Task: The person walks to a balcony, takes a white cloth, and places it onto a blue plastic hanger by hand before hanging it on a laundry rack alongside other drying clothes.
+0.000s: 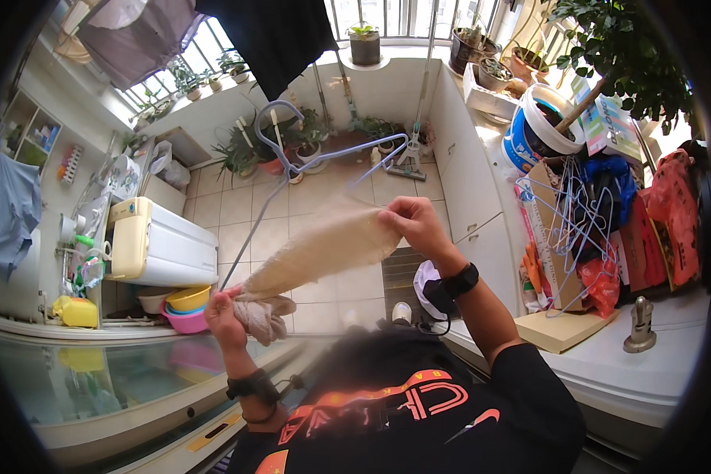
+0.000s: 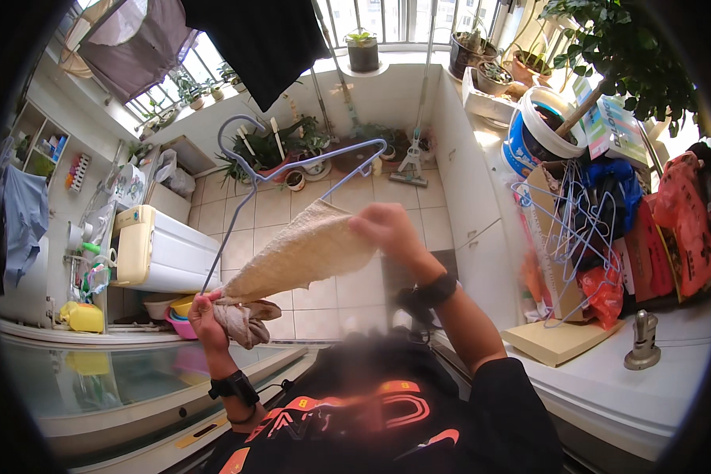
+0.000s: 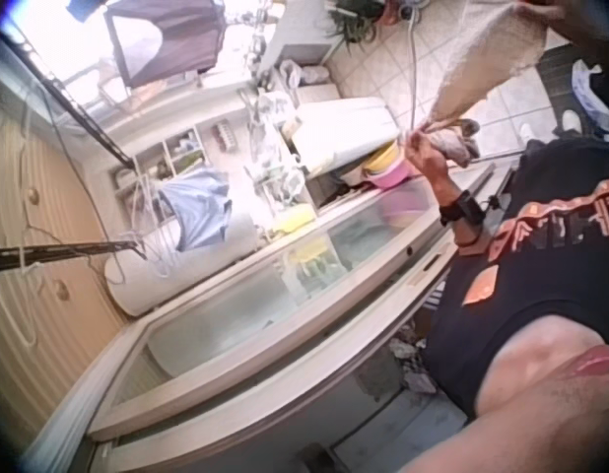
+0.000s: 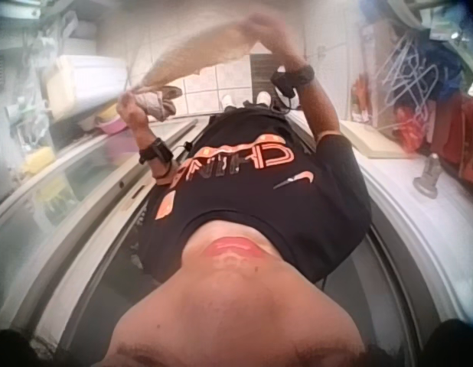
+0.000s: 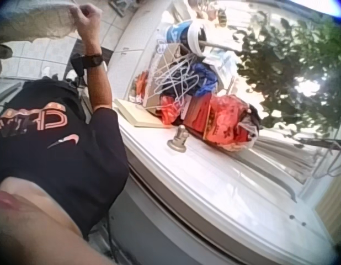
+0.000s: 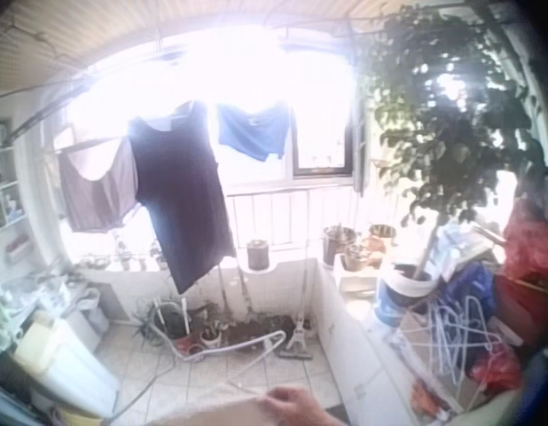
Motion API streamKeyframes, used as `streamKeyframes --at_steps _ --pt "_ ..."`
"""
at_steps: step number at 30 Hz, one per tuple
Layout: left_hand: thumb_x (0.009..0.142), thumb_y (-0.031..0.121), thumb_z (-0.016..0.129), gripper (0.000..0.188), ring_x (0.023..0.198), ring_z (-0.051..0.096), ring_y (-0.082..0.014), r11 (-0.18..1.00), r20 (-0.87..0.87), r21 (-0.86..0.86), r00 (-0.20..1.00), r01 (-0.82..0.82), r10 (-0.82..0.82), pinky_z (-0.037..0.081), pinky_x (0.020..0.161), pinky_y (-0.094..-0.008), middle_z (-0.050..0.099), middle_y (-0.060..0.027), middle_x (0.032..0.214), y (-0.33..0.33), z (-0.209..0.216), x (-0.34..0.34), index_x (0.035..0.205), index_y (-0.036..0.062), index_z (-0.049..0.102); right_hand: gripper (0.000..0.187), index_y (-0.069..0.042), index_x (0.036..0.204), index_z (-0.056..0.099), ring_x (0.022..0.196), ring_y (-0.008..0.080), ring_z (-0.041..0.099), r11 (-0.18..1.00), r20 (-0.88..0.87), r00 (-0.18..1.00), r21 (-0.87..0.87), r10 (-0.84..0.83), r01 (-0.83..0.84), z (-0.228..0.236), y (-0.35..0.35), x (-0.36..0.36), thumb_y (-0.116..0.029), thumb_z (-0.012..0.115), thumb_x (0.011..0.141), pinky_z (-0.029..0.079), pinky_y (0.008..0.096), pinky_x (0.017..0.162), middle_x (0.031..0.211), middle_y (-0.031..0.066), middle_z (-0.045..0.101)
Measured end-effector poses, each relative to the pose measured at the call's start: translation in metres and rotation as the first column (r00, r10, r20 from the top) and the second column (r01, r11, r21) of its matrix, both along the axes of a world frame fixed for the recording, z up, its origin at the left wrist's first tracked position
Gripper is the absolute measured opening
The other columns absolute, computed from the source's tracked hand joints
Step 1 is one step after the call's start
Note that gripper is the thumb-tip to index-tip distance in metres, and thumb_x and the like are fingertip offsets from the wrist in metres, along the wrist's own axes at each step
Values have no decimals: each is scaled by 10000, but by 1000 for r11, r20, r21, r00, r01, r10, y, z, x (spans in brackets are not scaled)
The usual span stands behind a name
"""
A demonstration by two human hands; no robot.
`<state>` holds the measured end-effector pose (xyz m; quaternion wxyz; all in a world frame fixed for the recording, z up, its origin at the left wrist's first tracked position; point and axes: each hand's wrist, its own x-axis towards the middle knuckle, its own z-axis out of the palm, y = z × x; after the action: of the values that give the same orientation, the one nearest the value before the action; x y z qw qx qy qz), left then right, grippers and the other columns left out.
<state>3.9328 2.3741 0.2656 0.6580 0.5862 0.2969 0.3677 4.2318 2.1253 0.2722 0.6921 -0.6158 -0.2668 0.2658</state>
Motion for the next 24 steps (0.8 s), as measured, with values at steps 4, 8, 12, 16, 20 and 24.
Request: streamKeyframes --at_steps 4,8,12,16,20,24 --pt "964 313 507 377 826 577 -165 971 -99 227 994 71 -50 453 775 -286 630 -80 865 -7 4 -1 869 -24 648 193 -1 932 622 718 82 603 950 -406 912 303 55 77 36 5 23 -191 589 926 507 242 657 826 28 643" --pt "969 317 494 389 824 567 -161 987 69 -31 986 157 -154 431 763 -272 593 -69 838 -13 -16 -4 817 -20 618 188 15 1039 624 795 86 616 972 -347 937 210 -23 102 45 15 27 -127 571 927 506 235 720 927 35 659" --pt "956 341 506 410 696 581 -196 975 216 -62 957 211 -194 501 639 -303 572 -101 807 -31 -8 9 799 -26 601 228 24 1088 573 802 89 605 974 -104 978 118 -179 191 24 10 36 -111 596 905 495 231 688 927 50 655" --pt "942 370 521 437 644 578 -203 963 181 5 946 271 -267 518 581 -311 565 -110 781 -30 -5 8 782 -29 601 317 7 1092 492 744 83 595 922 -100 920 49 -378 384 27 3 40 -108 667 854 485 227 623 843 58 647" --pt "937 401 520 477 654 577 -196 951 131 71 943 300 -307 495 591 -306 566 -107 757 -29 -2 8 752 -29 605 473 -48 1155 438 612 77 553 816 226 784 126 -578 565 28 0 41 -54 731 784 450 219 554 701 28 610" --pt "945 413 503 497 638 567 -187 937 79 89 935 338 -344 470 610 -304 590 -111 742 -24 -20 0 738 -27 605 363 -75 1073 571 610 166 520 703 750 449 30 -486 711 44 -7 32 -94 745 755 431 302 559 719 49 550"
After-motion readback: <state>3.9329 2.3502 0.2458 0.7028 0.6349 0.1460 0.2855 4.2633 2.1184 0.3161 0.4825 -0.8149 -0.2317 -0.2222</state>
